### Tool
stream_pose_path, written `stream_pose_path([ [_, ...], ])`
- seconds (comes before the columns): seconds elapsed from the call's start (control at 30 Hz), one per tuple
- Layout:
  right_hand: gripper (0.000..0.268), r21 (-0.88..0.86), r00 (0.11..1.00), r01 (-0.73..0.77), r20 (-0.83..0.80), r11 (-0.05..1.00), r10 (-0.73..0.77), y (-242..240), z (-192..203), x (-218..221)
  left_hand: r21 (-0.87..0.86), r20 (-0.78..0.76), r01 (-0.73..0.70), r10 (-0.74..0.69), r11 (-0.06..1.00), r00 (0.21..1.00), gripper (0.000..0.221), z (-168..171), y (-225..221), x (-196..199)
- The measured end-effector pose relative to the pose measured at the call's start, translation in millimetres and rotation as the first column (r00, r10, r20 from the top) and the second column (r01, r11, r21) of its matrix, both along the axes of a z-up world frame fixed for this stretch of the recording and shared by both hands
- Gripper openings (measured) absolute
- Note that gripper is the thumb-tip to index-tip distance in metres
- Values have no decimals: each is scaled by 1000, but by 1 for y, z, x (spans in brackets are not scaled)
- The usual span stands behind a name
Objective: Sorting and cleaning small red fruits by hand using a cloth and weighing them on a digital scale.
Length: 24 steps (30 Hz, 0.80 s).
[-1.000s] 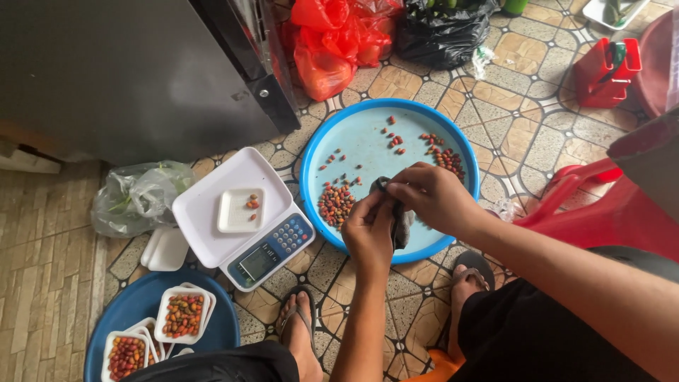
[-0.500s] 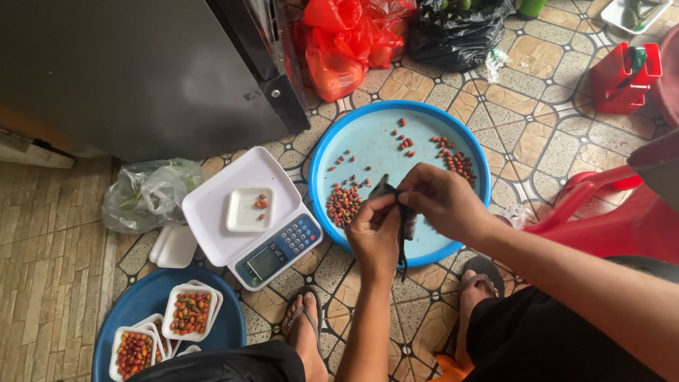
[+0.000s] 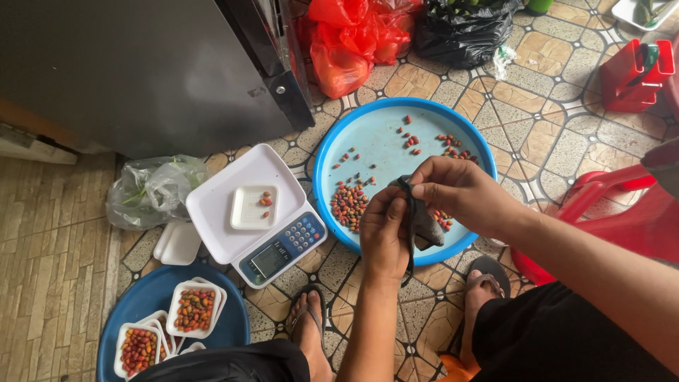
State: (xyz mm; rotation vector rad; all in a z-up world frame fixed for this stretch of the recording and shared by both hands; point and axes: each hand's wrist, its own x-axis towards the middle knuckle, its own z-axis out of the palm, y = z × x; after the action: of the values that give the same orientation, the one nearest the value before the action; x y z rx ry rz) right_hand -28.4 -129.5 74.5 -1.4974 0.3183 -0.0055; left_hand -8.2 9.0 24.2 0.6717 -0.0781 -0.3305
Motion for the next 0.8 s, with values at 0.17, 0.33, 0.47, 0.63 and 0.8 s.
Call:
stream_pose_path([
  [0.17,15,-129,999,-27,-27,991,24,3,8,-1,63,31,7,-9,998,999,14,-21,3,7],
  [0.33,15,-44,995,-40,-97,998,35,-1,7,-2,-33,-29,106,-107,994,994,17,-12,4,7],
  [0.47,14,-23,991,-70,-112,997,67,-3,8,1,-60,-61,114,-117,992,991,18,-7,7,7],
  [0.63,14,-138,994,-74,-96,988,61,-5,4,2,78,-45,45,-42,996,998,16,-3,8,4],
  [0.8,15,-273,996,-59,-77,960,39,-3,3,2,270,90,-5,-19,963,996,22,-16,5,7],
])
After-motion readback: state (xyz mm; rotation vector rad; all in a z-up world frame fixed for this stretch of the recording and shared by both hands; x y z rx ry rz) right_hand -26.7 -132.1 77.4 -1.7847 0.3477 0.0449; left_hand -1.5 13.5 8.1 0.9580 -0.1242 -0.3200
